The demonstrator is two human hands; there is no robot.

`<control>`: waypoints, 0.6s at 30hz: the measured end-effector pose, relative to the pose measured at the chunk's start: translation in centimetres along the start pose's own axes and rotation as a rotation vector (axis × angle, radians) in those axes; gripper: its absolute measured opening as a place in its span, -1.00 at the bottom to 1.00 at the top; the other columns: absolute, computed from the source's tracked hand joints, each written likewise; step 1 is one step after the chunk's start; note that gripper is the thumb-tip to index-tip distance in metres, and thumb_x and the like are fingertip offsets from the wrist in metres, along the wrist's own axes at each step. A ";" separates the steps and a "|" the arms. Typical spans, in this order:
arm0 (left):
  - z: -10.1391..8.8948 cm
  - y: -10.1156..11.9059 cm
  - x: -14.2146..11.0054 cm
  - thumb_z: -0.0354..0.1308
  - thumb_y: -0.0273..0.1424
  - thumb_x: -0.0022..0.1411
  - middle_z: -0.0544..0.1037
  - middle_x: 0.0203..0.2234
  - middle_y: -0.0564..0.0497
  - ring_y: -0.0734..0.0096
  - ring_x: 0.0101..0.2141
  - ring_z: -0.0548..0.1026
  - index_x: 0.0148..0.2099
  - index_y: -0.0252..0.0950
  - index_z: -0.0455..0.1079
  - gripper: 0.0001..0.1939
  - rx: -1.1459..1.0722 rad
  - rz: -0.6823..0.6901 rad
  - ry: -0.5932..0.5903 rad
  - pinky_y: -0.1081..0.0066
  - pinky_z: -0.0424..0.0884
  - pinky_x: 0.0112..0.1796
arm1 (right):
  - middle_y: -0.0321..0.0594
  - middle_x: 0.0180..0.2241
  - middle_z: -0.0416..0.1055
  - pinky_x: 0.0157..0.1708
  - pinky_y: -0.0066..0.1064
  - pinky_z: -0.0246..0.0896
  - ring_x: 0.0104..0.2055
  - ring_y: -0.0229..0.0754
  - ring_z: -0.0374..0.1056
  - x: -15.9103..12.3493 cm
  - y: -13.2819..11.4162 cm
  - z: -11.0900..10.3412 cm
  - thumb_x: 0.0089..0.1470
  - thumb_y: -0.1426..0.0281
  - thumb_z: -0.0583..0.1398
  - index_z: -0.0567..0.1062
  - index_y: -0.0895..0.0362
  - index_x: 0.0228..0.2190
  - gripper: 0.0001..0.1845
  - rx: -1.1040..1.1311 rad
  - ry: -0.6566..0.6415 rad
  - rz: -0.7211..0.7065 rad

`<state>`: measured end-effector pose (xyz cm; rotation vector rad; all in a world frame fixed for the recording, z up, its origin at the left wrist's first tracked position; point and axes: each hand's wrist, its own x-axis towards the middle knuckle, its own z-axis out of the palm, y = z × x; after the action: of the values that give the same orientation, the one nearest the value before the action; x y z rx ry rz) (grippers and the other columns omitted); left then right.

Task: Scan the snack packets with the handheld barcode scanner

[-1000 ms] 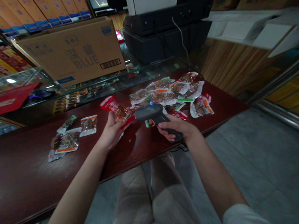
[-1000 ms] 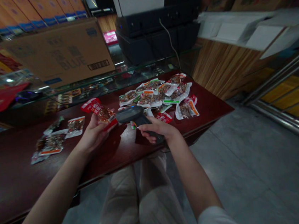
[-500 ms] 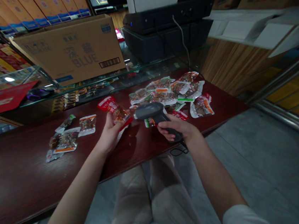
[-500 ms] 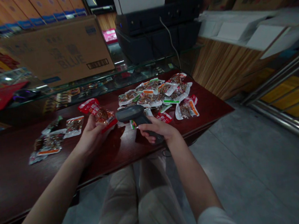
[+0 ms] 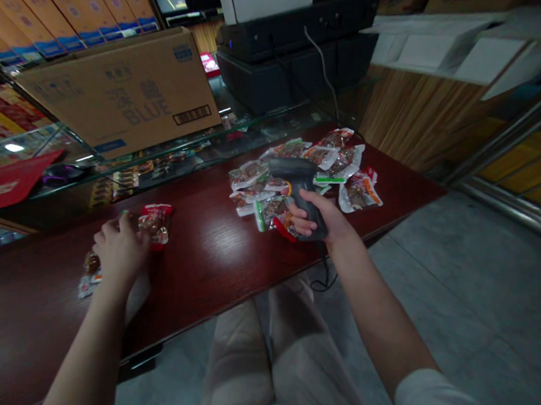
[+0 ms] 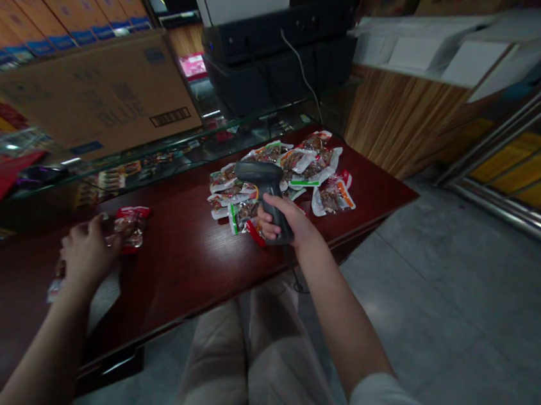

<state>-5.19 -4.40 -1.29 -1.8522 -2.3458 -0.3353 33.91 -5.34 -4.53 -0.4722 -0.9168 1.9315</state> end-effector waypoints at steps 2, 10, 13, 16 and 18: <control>0.0 0.9 -0.7 -0.14 -0.24 0.40 0.27 0.28 -0.49 -0.36 0.23 0.28 0.35 -0.49 0.25 -0.38 0.066 0.176 0.051 -0.20 0.27 0.13 | -0.53 -0.63 0.17 -0.75 -0.58 0.04 -0.76 -0.47 -0.10 0.0 0.1 -0.2 0.15 0.13 0.26 0.32 0.10 -0.38 -0.68 0.013 0.028 -0.003; 1.3 4.5 0.1 -0.16 -0.17 0.41 0.42 0.17 -0.47 -0.34 0.23 0.30 0.14 -0.45 0.46 -0.43 0.148 0.311 -0.094 -0.28 0.06 0.21 | -0.55 -0.63 0.16 -0.74 -0.58 0.04 -0.76 -0.46 -0.10 0.0 0.2 0.1 0.16 0.15 0.24 0.36 0.10 -0.29 -0.71 0.039 0.066 -0.021; 1.7 7.5 0.5 -0.10 -0.17 0.38 0.47 0.14 -0.39 -0.27 0.24 0.28 0.08 -0.35 0.47 -0.52 -0.011 0.375 -0.008 -0.31 0.01 0.22 | -0.54 -0.62 0.16 -0.74 -0.57 0.04 -0.75 -0.46 -0.09 0.0 0.2 0.1 0.13 0.14 0.27 0.34 0.09 -0.33 -0.69 0.036 0.058 -0.017; 3.1 11.0 1.4 -0.03 -0.10 0.35 0.56 -0.03 -0.36 -0.23 0.08 0.44 -0.04 -0.33 0.49 -0.55 -0.208 0.425 -0.117 -0.20 0.21 0.12 | -0.53 -0.63 0.14 -0.73 -0.55 0.04 -0.75 -0.46 -0.10 0.0 0.1 0.2 0.12 0.11 0.28 0.33 0.09 -0.37 -0.66 0.007 0.084 0.013; 4.4 13.0 2.4 0.15 -0.03 0.21 0.58 -0.13 -0.30 -0.20 0.01 0.48 -0.12 -0.28 0.49 -0.58 -0.356 0.383 -0.202 -0.14 0.27 0.07 | -0.53 -0.64 0.13 -0.74 -0.54 0.02 -0.75 -0.45 -0.10 0.0 0.0 0.2 0.11 0.11 0.28 0.33 0.09 -0.38 -0.65 -0.010 0.105 0.026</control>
<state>7.04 1.85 -3.78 -2.5548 -2.0789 -0.5699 33.78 -5.38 -4.40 -0.5883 -0.8571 1.9071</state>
